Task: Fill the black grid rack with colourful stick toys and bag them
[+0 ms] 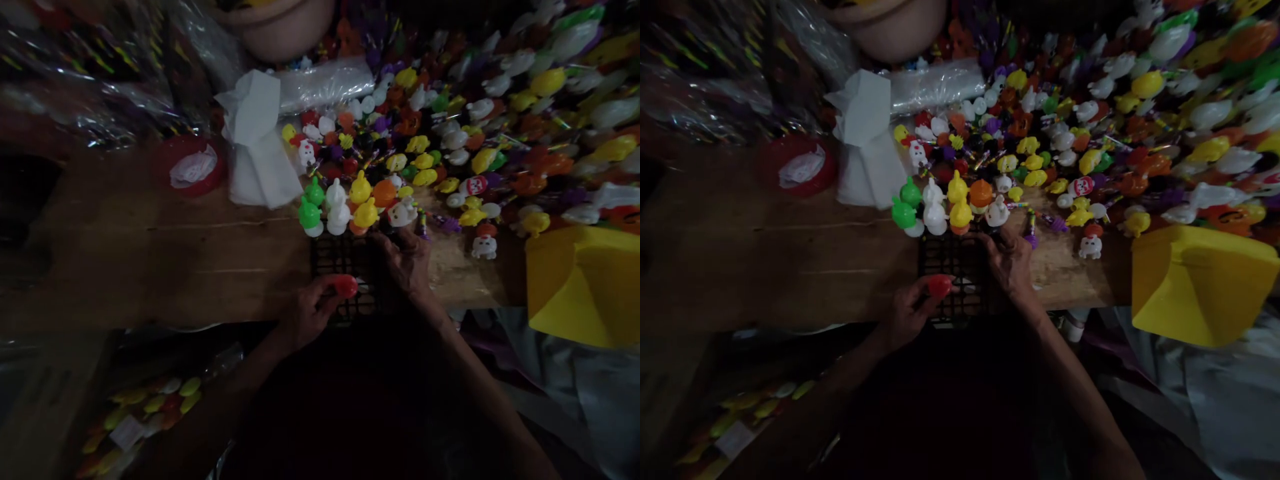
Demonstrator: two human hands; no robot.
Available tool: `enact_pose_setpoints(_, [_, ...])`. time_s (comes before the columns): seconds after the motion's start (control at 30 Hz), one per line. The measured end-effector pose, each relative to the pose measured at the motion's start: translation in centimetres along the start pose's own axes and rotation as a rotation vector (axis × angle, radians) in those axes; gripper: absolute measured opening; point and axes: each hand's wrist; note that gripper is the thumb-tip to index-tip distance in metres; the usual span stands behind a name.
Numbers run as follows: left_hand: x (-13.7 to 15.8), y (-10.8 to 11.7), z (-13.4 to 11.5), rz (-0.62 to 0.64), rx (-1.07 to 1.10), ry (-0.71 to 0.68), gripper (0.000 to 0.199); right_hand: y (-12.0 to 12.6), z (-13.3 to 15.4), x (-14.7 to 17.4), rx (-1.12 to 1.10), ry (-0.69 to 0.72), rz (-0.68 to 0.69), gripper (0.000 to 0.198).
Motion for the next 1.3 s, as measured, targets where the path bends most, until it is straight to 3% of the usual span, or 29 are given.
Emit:
enact_pose_setpoints(0.13, [0.0, 0.0, -0.2, -0.046, 0.02, 0.004, 0.023, 0.2, -0.1, 0.3, 0.124, 0.091, 0.041, 0.025])
enact_pose_setpoints(0.33, [-0.4, -0.5, -1.0, -0.127, 0.115, 0.026, 0.019, -0.5, 0.1, 0.0, 0.237, 0.103, 0.053, 0.025])
enact_pose_setpoints(0.53, [-1.3, -0.9, -1.3, -0.232, 0.188, 0.041, 0.026, -0.5, -1.0, -0.8, 0.217, 0.128, 0.051, 0.036])
enact_pose_setpoints(0.63, [-0.6, -1.2, -1.1, -0.24, 0.18, 0.001, 0.025, 0.6, -0.5, 0.4, 0.15, 0.117, 0.058, 0.039])
enact_pose_setpoints(0.73, [0.3, -1.6, -0.8, -0.253, 0.113, -0.035, 0.019, 1.9, 1.8, 3.7, 0.056, 0.043, 0.016, 0.04])
enact_pose_setpoints(0.8, [0.3, -2.0, -0.8, -0.256, 0.027, -0.079, 0.016, 1.9, 3.7, 6.1, -0.069, -0.012, 0.109, 0.038])
enact_pose_setpoints(0.9, [-0.8, -2.7, -1.3, -0.234, -0.174, -0.231, 0.012, 0.9, 5.6, 8.3, -0.094, -0.005, 0.197, 0.038])
enact_pose_setpoints(0.97, [-1.6, -3.0, -1.8, -0.236, -0.311, -0.356, 0.013, 0.7, 5.7, 8.5, -0.043, 0.007, 0.135, 0.037])
enact_pose_setpoints(1.03, [-2.0, -2.8, -2.1, -0.247, -0.424, -0.448, 0.016, 1.5, 4.9, 7.7, 0.014, -0.02, 0.038, 0.034])
enact_pose_setpoints(1.13, [-1.5, -1.4, -1.4, -0.231, -0.549, -0.565, 0.019, 4.6, 3.1, 4.8, 0.175, -0.104, -0.017, 0.042])
enact_pose_setpoints(1.3, [-0.9, 1.6, 1.8, -0.162, -0.756, -0.666, 0.017, 10.1, 1.2, -3.6, 0.464, -0.114, 0.004, 0.049])
Point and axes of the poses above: each hand's wrist, its own x-axis away from the middle knuckle, its own y-axis out of the back of the hand, z = x × y, and after that the axes turned 11 degrees about z, right-handed
